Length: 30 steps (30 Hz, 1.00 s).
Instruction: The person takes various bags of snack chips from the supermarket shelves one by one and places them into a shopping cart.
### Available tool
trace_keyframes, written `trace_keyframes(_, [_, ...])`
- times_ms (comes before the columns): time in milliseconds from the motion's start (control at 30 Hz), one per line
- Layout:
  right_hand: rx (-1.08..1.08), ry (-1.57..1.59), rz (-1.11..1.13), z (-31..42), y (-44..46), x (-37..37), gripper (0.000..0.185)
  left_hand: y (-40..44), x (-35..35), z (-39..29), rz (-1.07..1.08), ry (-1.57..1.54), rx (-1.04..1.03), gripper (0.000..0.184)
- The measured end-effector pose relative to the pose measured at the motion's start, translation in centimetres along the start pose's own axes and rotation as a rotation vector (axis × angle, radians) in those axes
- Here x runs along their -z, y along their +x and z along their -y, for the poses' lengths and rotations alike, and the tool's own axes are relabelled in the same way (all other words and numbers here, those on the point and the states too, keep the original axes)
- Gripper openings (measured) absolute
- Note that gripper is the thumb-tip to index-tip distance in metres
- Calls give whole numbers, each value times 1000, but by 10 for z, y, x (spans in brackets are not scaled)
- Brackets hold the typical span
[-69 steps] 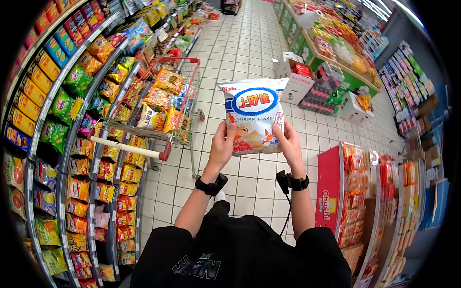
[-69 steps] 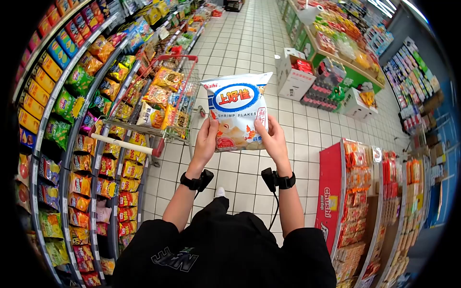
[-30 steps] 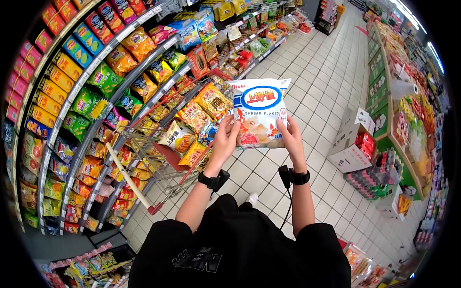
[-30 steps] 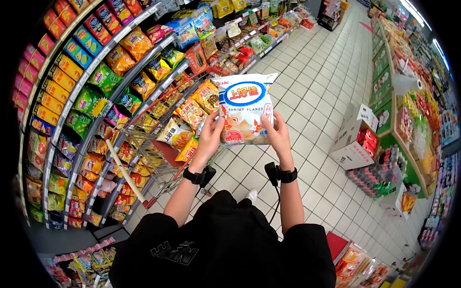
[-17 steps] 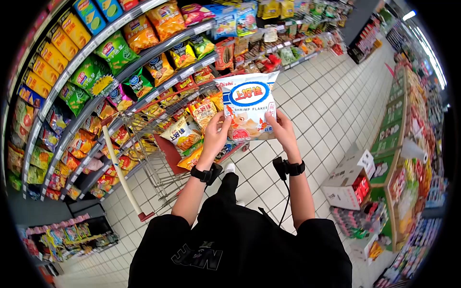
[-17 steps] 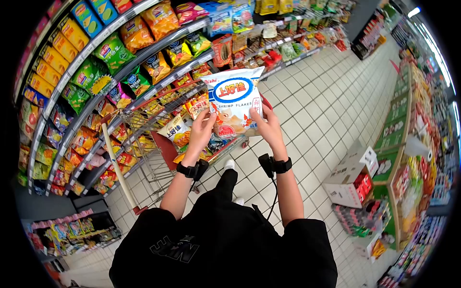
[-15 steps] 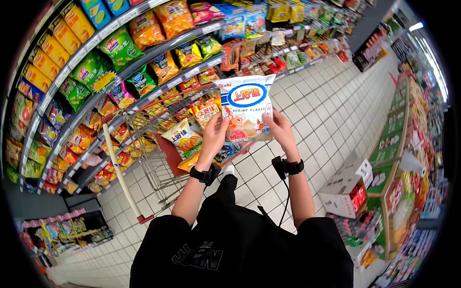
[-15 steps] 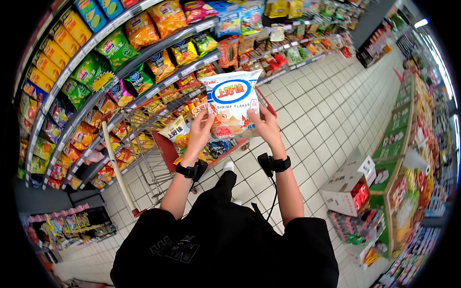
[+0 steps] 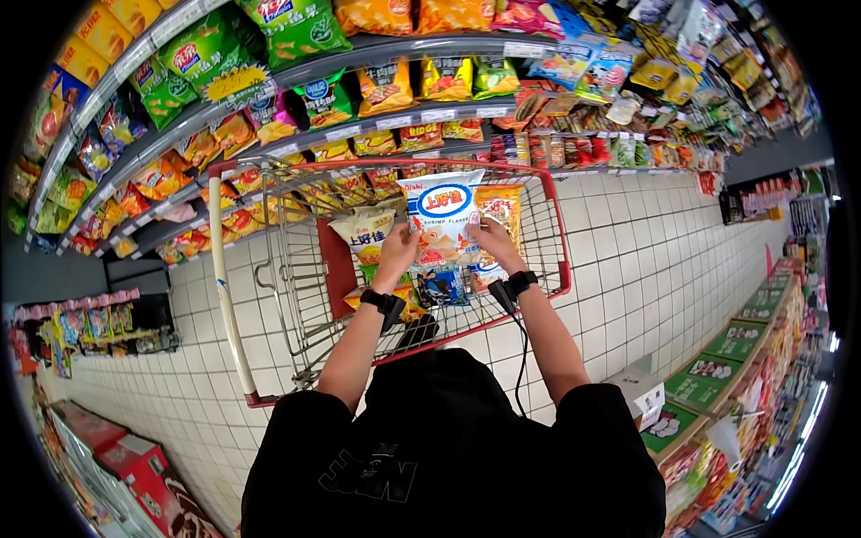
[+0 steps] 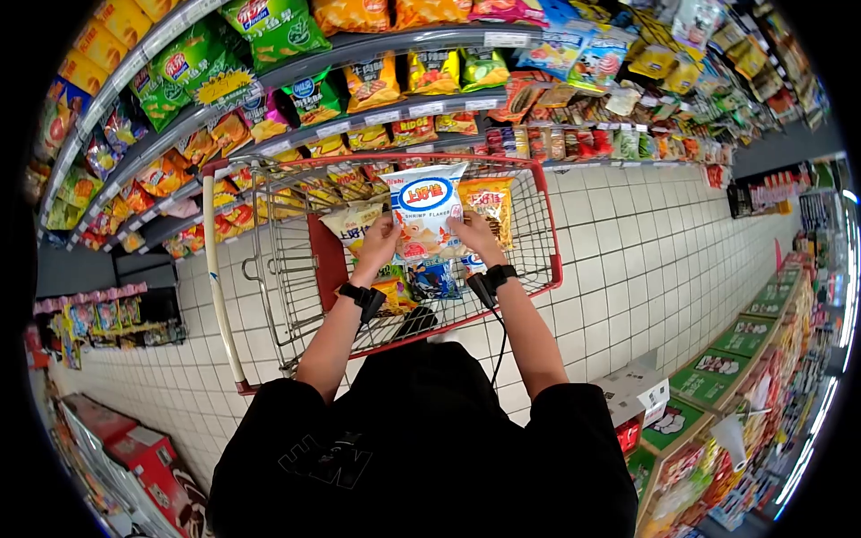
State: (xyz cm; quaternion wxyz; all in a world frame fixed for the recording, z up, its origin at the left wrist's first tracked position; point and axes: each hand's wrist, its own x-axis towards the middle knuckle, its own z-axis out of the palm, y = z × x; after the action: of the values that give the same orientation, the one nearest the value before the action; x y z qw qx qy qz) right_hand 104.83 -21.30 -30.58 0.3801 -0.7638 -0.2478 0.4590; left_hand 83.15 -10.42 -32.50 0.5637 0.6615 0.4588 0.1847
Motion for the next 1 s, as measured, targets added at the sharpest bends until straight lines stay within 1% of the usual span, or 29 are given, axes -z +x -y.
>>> trace_keyframes(33, [-19, 10, 11, 4, 0, -2, 54, -4, 7, -24, 86, -21, 131, 43])
trace_keyframes(100, [-34, 66, 47, 12, 1, -5, 52, 12, 0, -3, 82, 15, 144, 44])
trace_keyframes(200, [-81, 34, 80, -16, 29, -10, 52, 28, -18, 40, 71, 44, 165, 43])
trace_keyframes(267, [-98, 31, 75, -34, 42, -16, 52, 33, -25, 50, 95, 95, 169, 40])
trace_keyframes(300, [-109, 41, 74, -37, 44, -19, 50, 34, -25, 50, 109, 92, 206, 36])
trace_keyframes(400, [-123, 59, 85, -50, 52, -23, 47, 40, -31, 55, 110, 84, 243, 35])
trace_keyframes(467, [-143, 48, 62, -64, 60, -26, 45, 44, -38, 66, 125, 102, 227, 35])
trace_keyframes(500, [-166, -30, 41, -67, 69, -26, 44, 51, -42, 72, 146, 88, 248, 37])
trace_keyframes(600, [-132, -4, 0, -83, 86, -29, 44, 65, -51, 90, 186, 60, 276, 41])
trace_keyframes(667, [-115, 26, -11, -98, 97, -31, 44, 67, -54, 90, 204, 46, 284, 44])
trace_keyframes(767, [-68, 6, -13, -100, 96, -28, 46, 61, -56, 74, 206, 96, 271, 47])
trace_keyframes(833, [-98, -82, -50, -98, 87, -26, 51, 51, -59, 70, 167, 117, 303, 48])
trace_keyframes(867, [-99, -80, -50, -97, 80, -23, 51, 45, -60, 68, 168, 119, 303, 48])
trace_keyframes(933, [-150, -84, -41, -82, 70, -16, 57, 45, -61, 75, 168, 101, 291, 52])
trace_keyframes(967, [-193, -65, -15, -77, 67, -13, 60, 43, -60, 77, 174, 95, 252, 53])
trace_keyframes(1000, [-178, -62, -15, -76, 66, -12, 60, 40, -56, 67, 165, 99, 240, 53])
